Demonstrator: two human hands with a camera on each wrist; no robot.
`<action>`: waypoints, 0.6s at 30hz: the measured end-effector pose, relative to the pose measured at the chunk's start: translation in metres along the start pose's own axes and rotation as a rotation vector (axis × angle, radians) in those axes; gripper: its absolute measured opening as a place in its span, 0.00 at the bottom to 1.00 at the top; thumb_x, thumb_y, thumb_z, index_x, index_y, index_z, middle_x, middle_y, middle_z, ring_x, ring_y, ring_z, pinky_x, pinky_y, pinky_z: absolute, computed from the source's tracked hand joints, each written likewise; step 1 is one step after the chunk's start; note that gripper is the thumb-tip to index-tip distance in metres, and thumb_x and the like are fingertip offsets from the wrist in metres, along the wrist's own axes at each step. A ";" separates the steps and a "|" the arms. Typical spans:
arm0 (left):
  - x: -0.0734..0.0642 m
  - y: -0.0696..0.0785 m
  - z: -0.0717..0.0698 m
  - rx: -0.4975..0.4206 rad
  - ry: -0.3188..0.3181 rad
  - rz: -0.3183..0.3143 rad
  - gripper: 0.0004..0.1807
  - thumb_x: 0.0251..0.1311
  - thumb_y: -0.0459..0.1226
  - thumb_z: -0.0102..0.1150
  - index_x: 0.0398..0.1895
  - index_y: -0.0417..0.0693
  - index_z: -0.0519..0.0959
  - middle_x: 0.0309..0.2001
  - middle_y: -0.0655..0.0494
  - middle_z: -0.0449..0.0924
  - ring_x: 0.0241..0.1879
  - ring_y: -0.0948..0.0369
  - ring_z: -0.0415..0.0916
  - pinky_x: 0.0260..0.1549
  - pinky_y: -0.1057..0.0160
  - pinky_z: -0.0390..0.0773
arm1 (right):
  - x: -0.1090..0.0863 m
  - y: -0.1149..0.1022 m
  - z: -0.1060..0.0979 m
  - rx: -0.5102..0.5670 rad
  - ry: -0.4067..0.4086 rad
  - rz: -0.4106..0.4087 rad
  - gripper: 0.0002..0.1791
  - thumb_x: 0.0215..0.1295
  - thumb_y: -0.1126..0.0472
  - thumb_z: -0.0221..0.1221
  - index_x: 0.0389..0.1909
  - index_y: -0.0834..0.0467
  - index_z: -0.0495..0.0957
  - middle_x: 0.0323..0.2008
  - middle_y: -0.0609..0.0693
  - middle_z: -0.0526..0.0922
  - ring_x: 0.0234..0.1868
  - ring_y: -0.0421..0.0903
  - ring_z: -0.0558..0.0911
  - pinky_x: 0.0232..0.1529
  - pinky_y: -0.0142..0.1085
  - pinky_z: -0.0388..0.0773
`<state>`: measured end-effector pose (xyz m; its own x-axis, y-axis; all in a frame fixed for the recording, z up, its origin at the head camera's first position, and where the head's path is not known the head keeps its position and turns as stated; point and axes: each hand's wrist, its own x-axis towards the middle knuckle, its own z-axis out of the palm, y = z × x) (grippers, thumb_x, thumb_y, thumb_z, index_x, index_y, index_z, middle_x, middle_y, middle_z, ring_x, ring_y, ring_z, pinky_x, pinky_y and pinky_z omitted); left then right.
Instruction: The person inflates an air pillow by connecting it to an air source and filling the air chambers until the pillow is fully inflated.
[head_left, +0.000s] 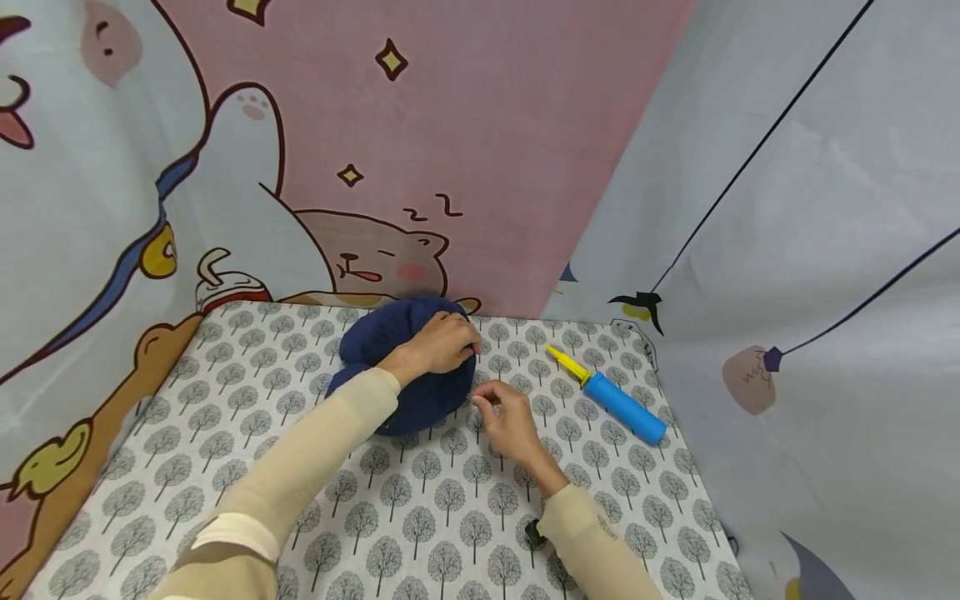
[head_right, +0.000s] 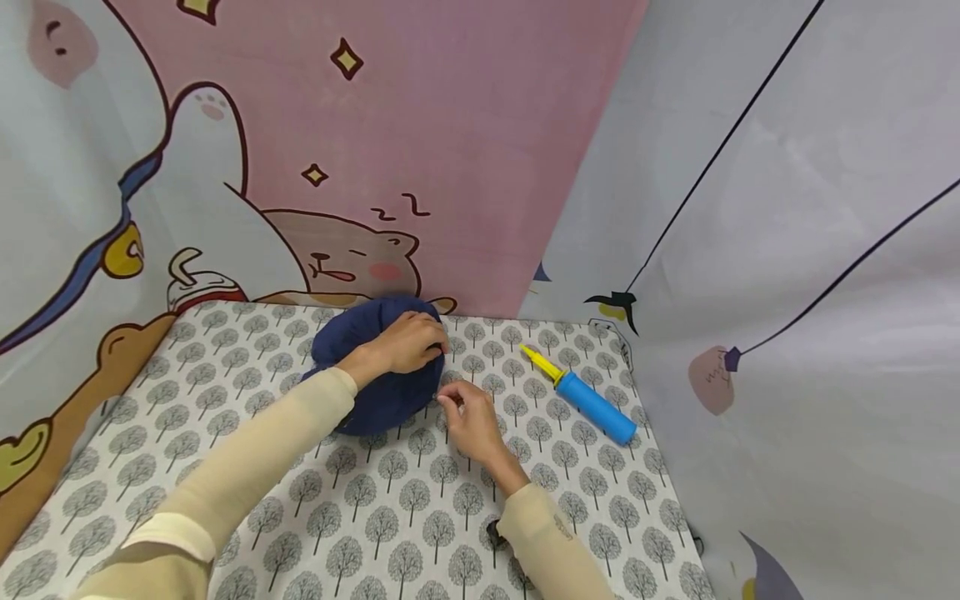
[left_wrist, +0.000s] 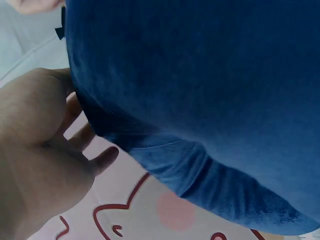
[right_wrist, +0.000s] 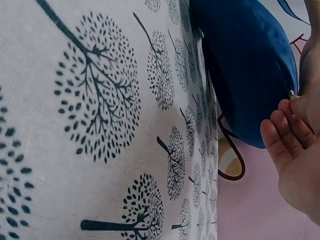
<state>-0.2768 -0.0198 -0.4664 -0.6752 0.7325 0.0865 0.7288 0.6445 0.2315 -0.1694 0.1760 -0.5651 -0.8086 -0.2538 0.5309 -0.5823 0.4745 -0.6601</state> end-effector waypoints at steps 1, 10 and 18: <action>0.000 0.002 0.000 -0.019 -0.012 0.017 0.11 0.82 0.35 0.65 0.55 0.58 0.93 0.60 0.58 0.93 0.69 0.49 0.83 0.81 0.35 0.71 | 0.000 0.001 -0.001 0.004 0.011 0.009 0.02 0.78 0.71 0.68 0.45 0.64 0.88 0.41 0.57 0.93 0.40 0.51 0.92 0.44 0.40 0.91; -0.003 0.016 -0.001 -0.150 -0.165 0.167 0.14 0.84 0.33 0.61 0.62 0.55 0.91 0.65 0.57 0.91 0.86 0.49 0.69 0.89 0.29 0.54 | 0.000 0.010 -0.017 0.020 0.102 0.092 0.03 0.76 0.72 0.69 0.45 0.62 0.90 0.41 0.55 0.93 0.41 0.53 0.92 0.46 0.36 0.91; -0.002 0.012 0.006 -0.148 -0.132 0.202 0.09 0.81 0.34 0.66 0.54 0.52 0.93 0.57 0.56 0.92 0.71 0.50 0.82 0.88 0.32 0.59 | -0.002 0.016 -0.016 0.010 0.100 0.102 0.04 0.77 0.71 0.69 0.43 0.59 0.90 0.39 0.54 0.93 0.38 0.51 0.92 0.42 0.34 0.89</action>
<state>-0.2653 -0.0122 -0.4697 -0.4907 0.8711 0.0209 0.8159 0.4509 0.3621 -0.1759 0.1978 -0.5679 -0.8517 -0.1189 0.5104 -0.4984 0.4848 -0.7187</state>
